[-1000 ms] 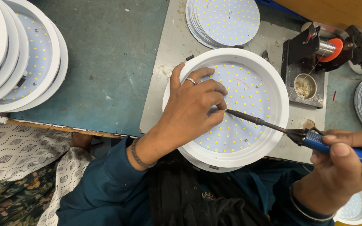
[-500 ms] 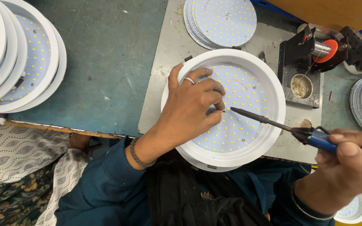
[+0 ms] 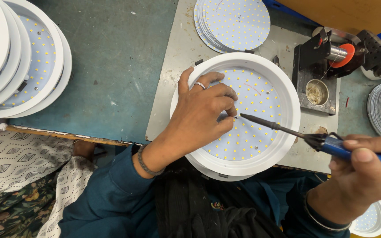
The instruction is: The person uses a soldering iron and solder wire to attach wires to LED modules. They handle multiple circular LED boards, soldering connections and stacking completed units on the table.
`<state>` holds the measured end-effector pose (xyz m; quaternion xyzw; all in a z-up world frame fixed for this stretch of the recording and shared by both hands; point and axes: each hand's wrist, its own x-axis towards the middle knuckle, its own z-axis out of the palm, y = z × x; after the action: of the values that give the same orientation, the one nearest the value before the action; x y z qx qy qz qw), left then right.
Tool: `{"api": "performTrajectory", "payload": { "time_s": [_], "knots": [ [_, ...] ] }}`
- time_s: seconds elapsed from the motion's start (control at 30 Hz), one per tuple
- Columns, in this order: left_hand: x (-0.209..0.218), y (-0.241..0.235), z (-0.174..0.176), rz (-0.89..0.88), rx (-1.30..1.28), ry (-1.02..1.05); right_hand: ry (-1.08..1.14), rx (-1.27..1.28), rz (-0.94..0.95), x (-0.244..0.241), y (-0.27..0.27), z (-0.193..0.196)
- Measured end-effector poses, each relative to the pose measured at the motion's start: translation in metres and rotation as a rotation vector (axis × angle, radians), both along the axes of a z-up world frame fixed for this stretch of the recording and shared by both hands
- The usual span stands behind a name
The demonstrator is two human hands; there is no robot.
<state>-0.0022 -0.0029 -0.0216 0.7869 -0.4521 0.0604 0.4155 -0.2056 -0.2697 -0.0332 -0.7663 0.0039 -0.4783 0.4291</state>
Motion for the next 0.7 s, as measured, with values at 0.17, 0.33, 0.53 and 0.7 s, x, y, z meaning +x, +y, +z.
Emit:
{"api": "performTrajectory", "payload": {
  "time_s": [0.17,0.33,0.53,0.7],
  "knots": [
    [0.018,0.011,0.014,0.133,-0.105,-0.143,-0.205,0.164,-0.082,0.004,-0.010,-0.013],
    [0.051,0.005,0.022,0.298,0.130,-0.220,-0.363,0.574,-0.031,-0.004,-0.025,-0.040],
    [0.069,0.006,0.018,0.209,0.104,-0.322,-0.391,0.610,-0.009,-0.017,-0.065,-0.099],
    [0.131,0.059,0.025,0.376,-0.200,-0.319,-0.368,0.578,0.019,-0.044,-0.088,-0.127]
  ]
}}
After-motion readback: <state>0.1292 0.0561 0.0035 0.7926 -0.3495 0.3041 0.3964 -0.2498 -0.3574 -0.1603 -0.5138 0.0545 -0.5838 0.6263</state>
